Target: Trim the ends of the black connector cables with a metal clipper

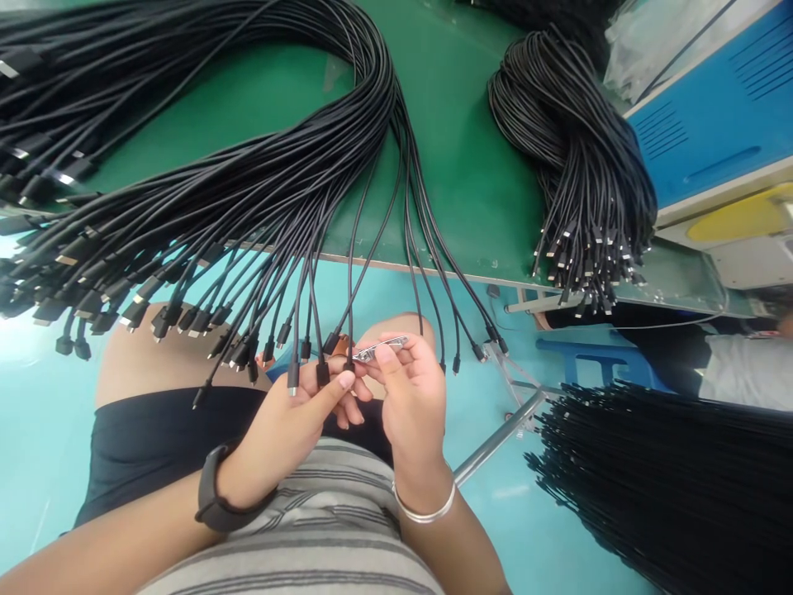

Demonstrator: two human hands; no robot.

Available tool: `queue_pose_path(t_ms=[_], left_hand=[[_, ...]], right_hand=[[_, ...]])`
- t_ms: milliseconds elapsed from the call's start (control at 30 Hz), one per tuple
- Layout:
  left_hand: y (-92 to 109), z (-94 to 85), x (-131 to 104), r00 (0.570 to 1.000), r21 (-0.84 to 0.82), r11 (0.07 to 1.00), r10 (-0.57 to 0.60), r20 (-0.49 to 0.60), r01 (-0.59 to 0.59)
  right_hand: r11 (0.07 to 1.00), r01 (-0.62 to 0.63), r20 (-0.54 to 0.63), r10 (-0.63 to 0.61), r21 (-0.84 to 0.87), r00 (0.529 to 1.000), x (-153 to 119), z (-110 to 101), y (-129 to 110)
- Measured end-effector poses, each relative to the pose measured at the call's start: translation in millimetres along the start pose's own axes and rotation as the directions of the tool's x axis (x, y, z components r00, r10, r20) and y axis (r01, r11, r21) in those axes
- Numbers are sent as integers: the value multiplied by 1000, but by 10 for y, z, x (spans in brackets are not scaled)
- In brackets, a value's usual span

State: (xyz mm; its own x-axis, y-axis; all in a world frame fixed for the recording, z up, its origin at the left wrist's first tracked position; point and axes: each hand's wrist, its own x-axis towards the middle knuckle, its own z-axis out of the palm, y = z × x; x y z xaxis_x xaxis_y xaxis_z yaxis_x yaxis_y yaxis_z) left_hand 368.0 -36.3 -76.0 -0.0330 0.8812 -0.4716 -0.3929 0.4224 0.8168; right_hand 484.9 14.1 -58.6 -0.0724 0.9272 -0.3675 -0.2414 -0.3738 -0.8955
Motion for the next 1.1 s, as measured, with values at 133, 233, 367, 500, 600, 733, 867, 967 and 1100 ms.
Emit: queue_pose_path(t_ms=[133, 233, 367, 500, 600, 733, 867, 967, 1100], left_hand=[[-20, -15, -12, 1000, 28, 1000, -1, -3, 1], [-34, -20, -13, 1000, 55, 998, 7, -14, -6], [-31, -12, -15, 1000, 79, 997, 21, -9, -20], [0, 9, -25, 1000, 66, 998, 13, -20, -12], [19, 19, -19, 999, 17, 999, -27, -32, 28], [27, 37, 17, 996, -88, 992, -87, -21, 85], [29, 71, 44, 984, -251, 958, -161, -76, 138], [25, 75, 52, 962, -287, 948, -195, -190, 136], [19, 55, 53, 955, -283, 948, -207, -211, 143]], right_hand=[[1000, 6, -4, -6, 21, 1000, 5, 10, 5], [999, 0, 5, 0, 33, 1000, 3, 23, -16], [1000, 4, -5, -4, 4, 1000, -9, 38, -48], [1000, 4, -25, -4, 15, 1000, -7, 24, -19], [999, -2, -32, 4, 37, 999, 6, -1, 17], [998, 2, 3, -3, 63, 1000, 13, -22, 35], [998, -1, 22, -1, 63, 1000, 9, -24, 35], [999, 6, 8, -7, 33, 1000, 15, -23, 30], [999, 20, 1, -20, 30, 1000, 28, -25, 22]])
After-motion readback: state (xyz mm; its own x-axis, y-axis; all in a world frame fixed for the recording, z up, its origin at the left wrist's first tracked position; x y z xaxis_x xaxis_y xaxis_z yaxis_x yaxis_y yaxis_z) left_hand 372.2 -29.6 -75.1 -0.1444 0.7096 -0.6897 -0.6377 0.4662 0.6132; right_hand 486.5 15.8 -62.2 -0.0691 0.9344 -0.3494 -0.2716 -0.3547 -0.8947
